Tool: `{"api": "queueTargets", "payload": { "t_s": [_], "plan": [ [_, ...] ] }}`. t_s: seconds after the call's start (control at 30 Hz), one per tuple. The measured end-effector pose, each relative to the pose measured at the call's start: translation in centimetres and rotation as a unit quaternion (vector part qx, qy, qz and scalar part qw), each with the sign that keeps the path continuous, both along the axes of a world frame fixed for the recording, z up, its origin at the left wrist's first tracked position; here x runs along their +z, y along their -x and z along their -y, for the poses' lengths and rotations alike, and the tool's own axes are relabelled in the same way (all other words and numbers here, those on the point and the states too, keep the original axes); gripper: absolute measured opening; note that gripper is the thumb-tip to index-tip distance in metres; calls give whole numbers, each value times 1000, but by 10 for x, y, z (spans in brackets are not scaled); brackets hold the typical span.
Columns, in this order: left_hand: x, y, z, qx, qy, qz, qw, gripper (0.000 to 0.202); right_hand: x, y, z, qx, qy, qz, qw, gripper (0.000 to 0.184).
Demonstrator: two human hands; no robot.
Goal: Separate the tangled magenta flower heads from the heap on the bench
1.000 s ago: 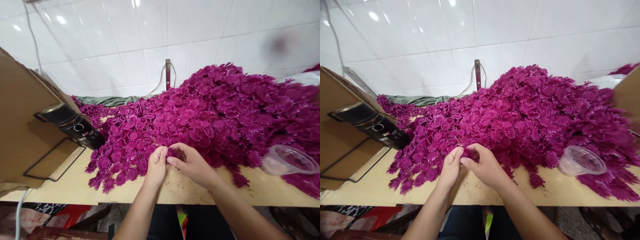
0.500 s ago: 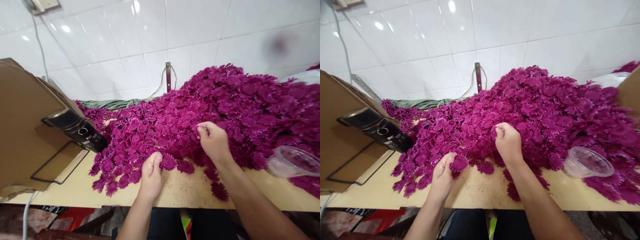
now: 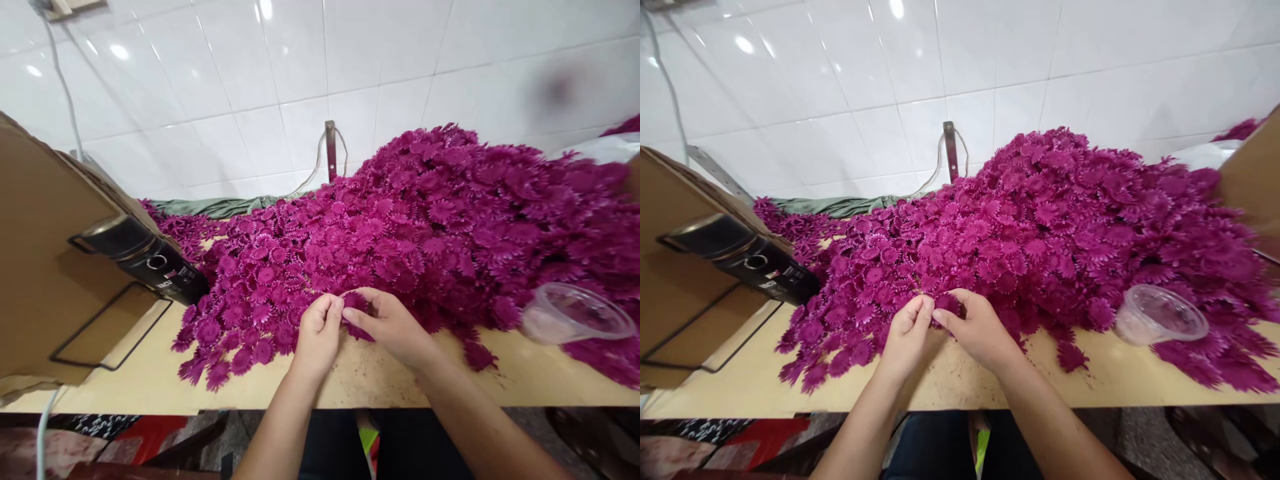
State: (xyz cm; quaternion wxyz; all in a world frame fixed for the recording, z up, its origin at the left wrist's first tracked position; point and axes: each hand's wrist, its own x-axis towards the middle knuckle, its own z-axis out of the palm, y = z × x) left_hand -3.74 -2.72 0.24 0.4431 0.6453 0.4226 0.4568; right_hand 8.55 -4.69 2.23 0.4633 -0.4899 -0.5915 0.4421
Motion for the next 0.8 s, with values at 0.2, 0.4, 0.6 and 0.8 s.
{"api": "queueTargets", "payload": {
  "t_s": [0.2, 0.4, 0.6, 0.8],
  "plan": [
    [0, 9, 0, 82, -50, -81, 992, 28, -5, -6, -2, -95, -13, -10, 995, 12],
    [8, 8, 4, 46, -159, -77, 983, 13, -11, -2, 1, -87, -6, 46, 995, 28],
    [8, 0, 4, -35, -123, -76, 989, 23, -9, -1, 3, -71, -5, -2, 997, 43],
    [13, -6, 2, -50, -110, -48, 992, 17, -10, -2, 8, -49, -27, -10, 998, 46]
  ]
}}
